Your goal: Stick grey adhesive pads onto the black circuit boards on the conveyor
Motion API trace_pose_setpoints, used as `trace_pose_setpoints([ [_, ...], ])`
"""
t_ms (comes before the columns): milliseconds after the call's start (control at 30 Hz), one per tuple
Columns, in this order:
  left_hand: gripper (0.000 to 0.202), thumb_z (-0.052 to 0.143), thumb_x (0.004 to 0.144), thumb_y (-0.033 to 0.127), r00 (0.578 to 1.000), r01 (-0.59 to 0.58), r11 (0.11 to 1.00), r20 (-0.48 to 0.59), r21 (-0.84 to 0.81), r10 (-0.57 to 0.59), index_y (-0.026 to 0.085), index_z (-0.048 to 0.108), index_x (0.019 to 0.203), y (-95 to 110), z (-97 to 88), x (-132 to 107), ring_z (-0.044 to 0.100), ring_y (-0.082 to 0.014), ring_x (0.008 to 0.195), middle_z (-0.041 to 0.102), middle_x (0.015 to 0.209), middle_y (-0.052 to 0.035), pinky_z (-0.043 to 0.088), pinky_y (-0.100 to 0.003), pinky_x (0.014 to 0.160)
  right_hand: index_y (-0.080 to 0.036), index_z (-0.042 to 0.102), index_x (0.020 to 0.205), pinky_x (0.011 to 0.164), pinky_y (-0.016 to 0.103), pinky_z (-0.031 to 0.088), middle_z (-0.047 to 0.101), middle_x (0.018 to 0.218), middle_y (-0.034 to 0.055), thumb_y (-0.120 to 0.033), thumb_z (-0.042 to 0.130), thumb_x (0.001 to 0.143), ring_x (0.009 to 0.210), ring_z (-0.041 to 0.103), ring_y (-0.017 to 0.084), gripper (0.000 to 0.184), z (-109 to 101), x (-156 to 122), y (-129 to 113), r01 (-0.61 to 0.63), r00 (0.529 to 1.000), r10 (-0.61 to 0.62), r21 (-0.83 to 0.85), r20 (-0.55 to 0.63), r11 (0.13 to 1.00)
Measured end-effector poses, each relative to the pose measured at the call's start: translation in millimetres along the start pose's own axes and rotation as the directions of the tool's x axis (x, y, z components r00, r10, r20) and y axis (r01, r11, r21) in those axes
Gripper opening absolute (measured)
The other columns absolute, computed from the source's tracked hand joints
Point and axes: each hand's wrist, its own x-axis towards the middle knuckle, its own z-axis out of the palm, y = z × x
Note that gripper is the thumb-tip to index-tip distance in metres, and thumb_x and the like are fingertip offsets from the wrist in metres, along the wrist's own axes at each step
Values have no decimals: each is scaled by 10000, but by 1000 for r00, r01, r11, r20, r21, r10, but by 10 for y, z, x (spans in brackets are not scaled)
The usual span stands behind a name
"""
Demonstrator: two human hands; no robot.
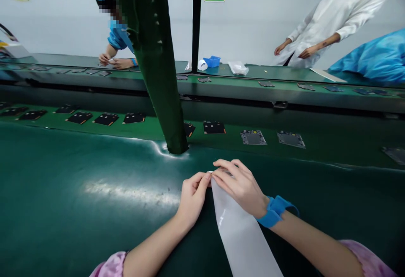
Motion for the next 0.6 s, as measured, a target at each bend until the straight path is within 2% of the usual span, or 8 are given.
trace_pose_setpoints([
  [100, 333, 516, 871, 391, 1000, -7, 1000, -2, 17, 7, 155, 658, 685, -1, -2, -6, 570, -147, 638, 639, 638, -4, 446, -231, 617, -218, 660, 841, 706, 375, 551, 638, 1038, 102, -221, 427, 951, 870, 648, 219, 257, -73, 33, 7, -186, 982, 185, 180, 23, 966],
  [167, 339, 517, 864, 397, 1000, 6, 1000, -12, 31, -6, 155, 637, 661, -7, -1, -8, 527, -133, 597, 590, 596, 10, 419, -222, 577, -226, 642, 804, 715, 356, 556, 614, 1057, 90, -291, 472, 934, 893, 639, 216, 224, -153, 106, 170, -288, 957, 287, 266, 43, 920],
  [233, 346, 520, 856, 411, 1000, 25, 999, -19, 32, -24, 154, 624, 649, -17, 1, -8, 494, -124, 573, 553, 576, 17, 397, -219, 548, -222, 637, 779, 749, 375, 542, 607, 1051, 90, -363, 508, 908, 908, 626, 230, 230, -227, 236, 517, -336, 941, 330, 267, 68, 903],
  [300, 337, 534, 846, 421, 999, 39, 999, -19, 15, -38, 153, 632, 667, -27, 5, -6, 493, -122, 572, 556, 581, 15, 394, -218, 538, -217, 644, 776, 751, 401, 527, 614, 1036, 97, -448, 510, 883, 863, 619, 238, 288, -264, 409, 1005, -371, 927, 347, 225, 140, 901],
  [367, 316, 564, 828, 423, 999, 47, 999, -19, -13, -47, 151, 645, 690, -33, 8, -3, 520, -128, 582, 589, 598, 4, 414, -219, 545, -215, 639, 752, 727, 421, 515, 622, 994, 105, -535, 493, 852, 790, 608, 237, 366, -246, 590, 1520, -394, 899, 339, 171, 278, 903],
  [433, 296, 594, 807, 420, 999, 52, 998, -13, -45, -53, 147, 657, 713, -37, 11, 1, 565, -142, 600, 639, 630, -17, 447, -228, 564, -213, 639, 748, 756, 449, 498, 627, 970, 120, -589, 476, 819, 820, 601, 267, 415, -179, 746, 1939, -387, 859, 312, 116, 407, 915],
  [500, 285, 613, 796, 415, 999, 53, 996, 3, -65, -53, 142, 670, 736, -42, 13, 5, 606, -157, 623, 678, 660, -39, 478, -238, 585, -213, 645, 781, 786, 462, 485, 622, 1017, 134, -601, 469, 798, 866, 598, 289, 427, -85, 854, 2206, -390, 809, 306, 68, 501, 918],
  [600, 276, 621, 796, 406, 999, 49, 997, 11, -64, -48, 138, 680, 763, -54, 13, 7, 634, -163, 634, 700, 671, -52, 498, -238, 595, -212, 654, 851, 807, 454, 479, 608, 1093, 139, -577, 478, 781, 914, 598, 303, 411, 47, 917, 2370, -412, 728, 316, 19, 608, 911],
])
